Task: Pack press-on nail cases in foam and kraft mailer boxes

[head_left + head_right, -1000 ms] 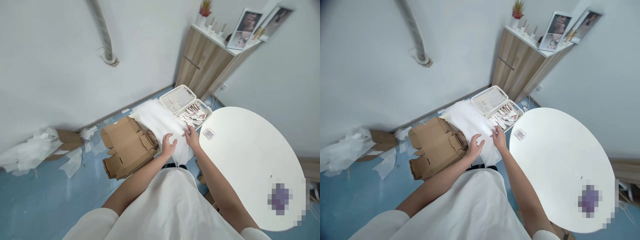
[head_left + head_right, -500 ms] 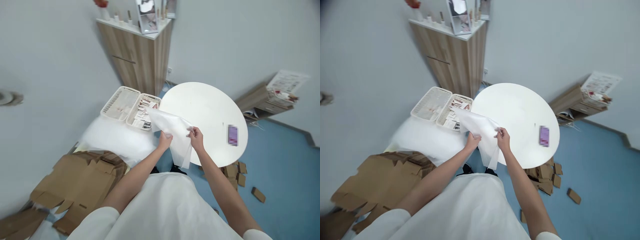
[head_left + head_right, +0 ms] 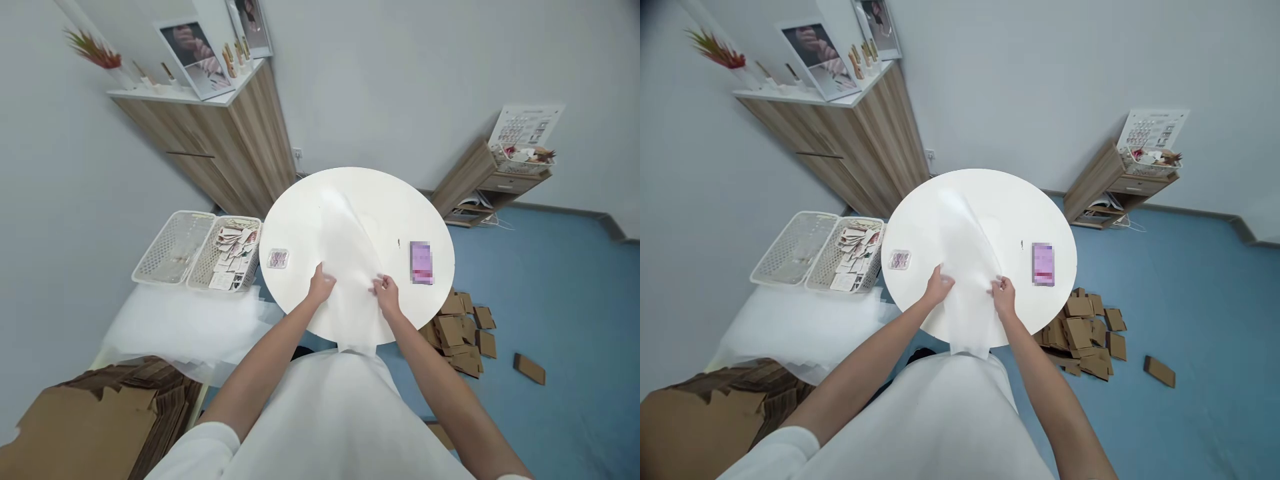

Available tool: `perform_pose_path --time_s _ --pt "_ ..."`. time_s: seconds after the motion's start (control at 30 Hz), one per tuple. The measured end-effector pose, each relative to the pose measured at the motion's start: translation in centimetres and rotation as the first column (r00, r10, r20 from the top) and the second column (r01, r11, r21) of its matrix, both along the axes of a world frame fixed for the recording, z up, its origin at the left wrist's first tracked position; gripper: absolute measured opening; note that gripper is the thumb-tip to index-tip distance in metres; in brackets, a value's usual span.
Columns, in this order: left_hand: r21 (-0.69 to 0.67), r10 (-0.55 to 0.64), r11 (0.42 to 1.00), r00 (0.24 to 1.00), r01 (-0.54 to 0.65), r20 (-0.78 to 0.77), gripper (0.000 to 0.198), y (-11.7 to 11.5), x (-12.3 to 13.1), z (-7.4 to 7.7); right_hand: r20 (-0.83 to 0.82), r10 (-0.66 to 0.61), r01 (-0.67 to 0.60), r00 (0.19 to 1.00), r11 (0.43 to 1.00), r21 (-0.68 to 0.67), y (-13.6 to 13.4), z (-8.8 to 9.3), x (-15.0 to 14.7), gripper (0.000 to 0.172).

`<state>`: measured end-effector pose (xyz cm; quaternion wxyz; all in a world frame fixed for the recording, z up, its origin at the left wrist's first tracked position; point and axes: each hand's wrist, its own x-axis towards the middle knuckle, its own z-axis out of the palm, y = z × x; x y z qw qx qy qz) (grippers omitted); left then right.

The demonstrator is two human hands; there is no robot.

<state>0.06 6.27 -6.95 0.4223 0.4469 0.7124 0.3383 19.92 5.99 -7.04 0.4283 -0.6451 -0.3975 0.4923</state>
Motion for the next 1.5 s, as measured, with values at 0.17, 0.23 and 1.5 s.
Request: perform_pose_path --time_s 0.17,0.23,1.5 --pt "-0.169 0.033 0.984 0.992 -0.053 -0.122 0.072 -1.0 0.1 -2.3 0.051 0.103 -0.098 0.993 0.992 -0.084 -1.0 -3.7 0.5 0.046" --pt "-0.147 0.039 0.987 0.985 -0.065 -0.17 0.074 -0.6 0.3 -2.4 0.146 0.116 -0.105 0.982 0.991 -0.082 -0.8 -4.1 0.8 0.051" --pt "-0.185 -0.399 0.91 0.657 0.372 -0.639 0.083 -5.0 -4.0 -2.2 0.78 0.354 -0.537 0.517 0.843 -0.027 1.9 -1.9 -2.8 0.044"
